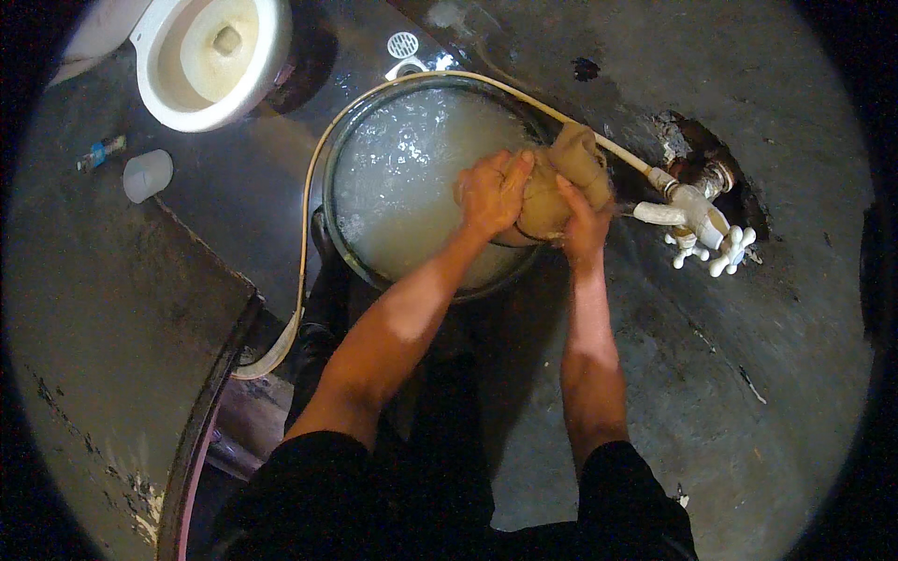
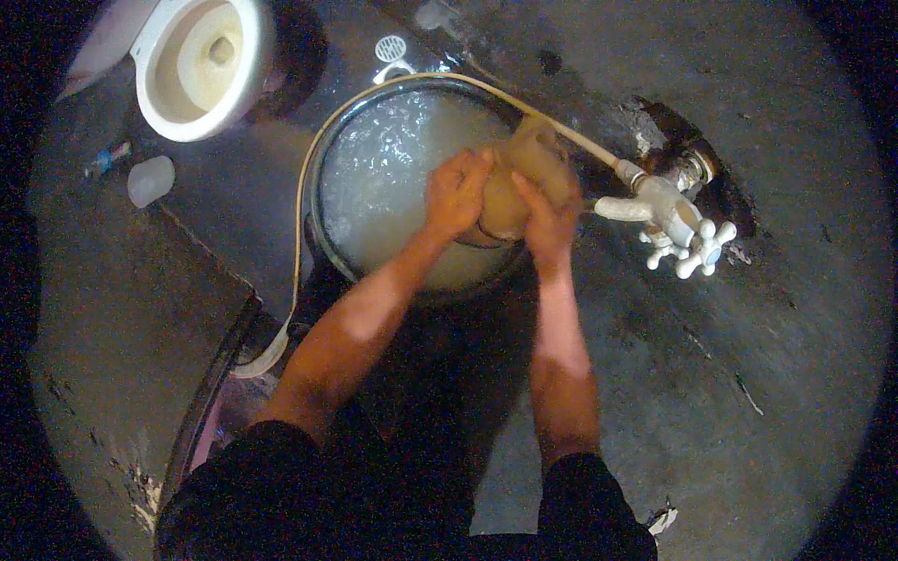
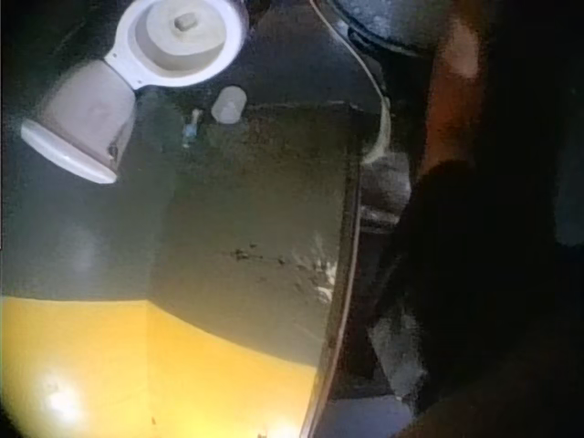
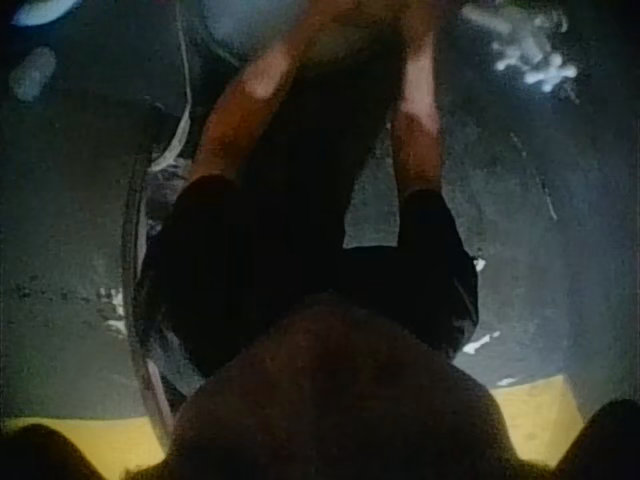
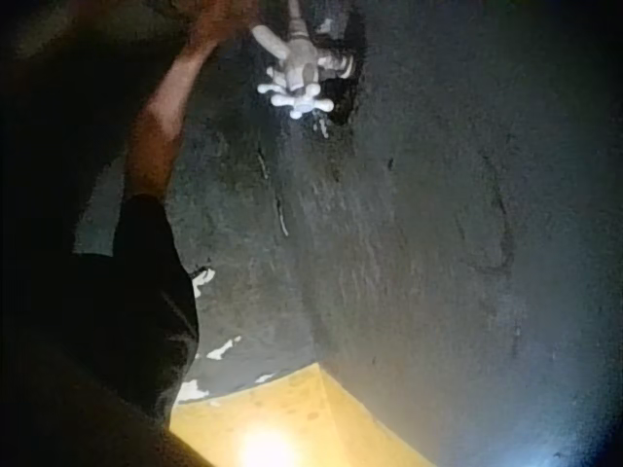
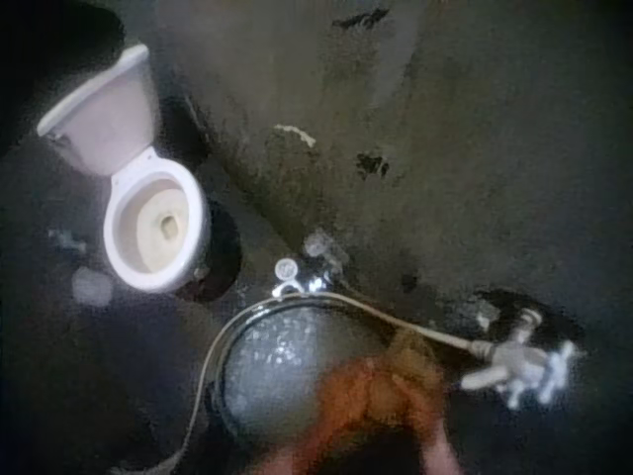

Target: The person washes a beige cloth by hand in a basin of water, scrubbing and rinsing it thoroughly. They then wring out the cloth and place it into a white bucket.

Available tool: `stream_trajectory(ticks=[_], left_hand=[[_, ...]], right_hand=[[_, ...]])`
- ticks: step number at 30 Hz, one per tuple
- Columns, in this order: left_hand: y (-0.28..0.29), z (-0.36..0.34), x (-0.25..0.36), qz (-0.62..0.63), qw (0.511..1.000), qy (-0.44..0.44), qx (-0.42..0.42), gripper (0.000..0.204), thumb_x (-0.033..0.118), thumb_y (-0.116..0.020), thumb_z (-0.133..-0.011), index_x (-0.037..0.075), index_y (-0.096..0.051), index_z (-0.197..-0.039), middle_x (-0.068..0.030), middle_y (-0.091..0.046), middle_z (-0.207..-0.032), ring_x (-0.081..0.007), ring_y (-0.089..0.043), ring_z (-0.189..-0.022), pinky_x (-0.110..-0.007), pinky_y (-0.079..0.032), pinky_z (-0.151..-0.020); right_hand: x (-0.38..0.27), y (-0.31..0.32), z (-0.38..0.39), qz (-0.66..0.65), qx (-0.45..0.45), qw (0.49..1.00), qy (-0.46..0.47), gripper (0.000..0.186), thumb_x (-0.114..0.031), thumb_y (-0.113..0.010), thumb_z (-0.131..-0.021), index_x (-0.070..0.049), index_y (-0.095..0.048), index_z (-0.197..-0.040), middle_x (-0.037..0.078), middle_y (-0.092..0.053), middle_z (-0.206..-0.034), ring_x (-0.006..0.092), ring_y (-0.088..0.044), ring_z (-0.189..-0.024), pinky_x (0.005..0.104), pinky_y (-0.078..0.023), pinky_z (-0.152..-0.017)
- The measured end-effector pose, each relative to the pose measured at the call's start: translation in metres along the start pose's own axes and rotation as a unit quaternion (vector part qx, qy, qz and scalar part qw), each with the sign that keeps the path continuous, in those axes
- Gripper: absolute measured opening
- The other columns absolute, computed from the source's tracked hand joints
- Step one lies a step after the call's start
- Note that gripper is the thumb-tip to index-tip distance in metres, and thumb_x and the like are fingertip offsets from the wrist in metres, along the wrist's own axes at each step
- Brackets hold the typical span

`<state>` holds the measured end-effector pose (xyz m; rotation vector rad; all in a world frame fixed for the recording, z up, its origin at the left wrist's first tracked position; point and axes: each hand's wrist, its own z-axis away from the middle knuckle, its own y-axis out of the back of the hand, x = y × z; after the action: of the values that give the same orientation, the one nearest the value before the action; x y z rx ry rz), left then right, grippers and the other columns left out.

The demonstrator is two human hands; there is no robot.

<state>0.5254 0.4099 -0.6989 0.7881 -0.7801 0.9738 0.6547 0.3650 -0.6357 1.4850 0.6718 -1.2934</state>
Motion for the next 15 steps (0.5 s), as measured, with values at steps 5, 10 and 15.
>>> stream_trajectory(ticks=[5, 10, 15], left_hand=[[0.000, 0.005, -0.005, -0.032, 0.995, -0.092, -0.002, 0.041, 0.043, -0.054, -0.088, 0.005, -0.067, -0.098, -0.0183, -0.065, -0.100, -0.0373, -0.058, -0.099, -0.046, -0.041, -0.087], [-0.003, 0.024, 0.033, -0.027, 0.943, -0.323, 0.071, 0.039, 0.037, -0.055, -0.088, 0.008, -0.062, -0.114, -0.0155, -0.059, -0.115, -0.0380, -0.053, -0.108, -0.047, -0.042, -0.089], [-0.005, 0.032, 0.052, -0.079, 0.961, -0.257, 0.068, 0.038, 0.038, -0.054, -0.089, 0.005, -0.063, -0.105, -0.0180, -0.063, -0.105, -0.0388, -0.058, -0.099, -0.047, -0.045, -0.083]], right_hand=[[0.011, -0.011, 0.006, -0.054, 0.073, 0.996, -0.008, 0.037, -0.020, -0.058, -0.093, 0.002, -0.056, -0.122, 0.010, -0.061, -0.117, 0.0199, -0.057, -0.107, 0.0335, -0.043, -0.096], [0.029, -0.008, 0.011, -0.024, 0.124, 0.990, -0.059, 0.035, -0.027, -0.050, -0.096, 0.001, -0.062, -0.113, 0.015, -0.064, -0.114, 0.0284, -0.058, -0.108, 0.0381, -0.044, -0.094], [0.020, -0.010, 0.007, -0.002, 0.094, 0.994, -0.057, 0.036, -0.030, -0.045, -0.098, 0.002, -0.061, -0.104, 0.016, -0.063, -0.107, 0.0299, -0.058, -0.102, 0.0397, -0.044, -0.091]])
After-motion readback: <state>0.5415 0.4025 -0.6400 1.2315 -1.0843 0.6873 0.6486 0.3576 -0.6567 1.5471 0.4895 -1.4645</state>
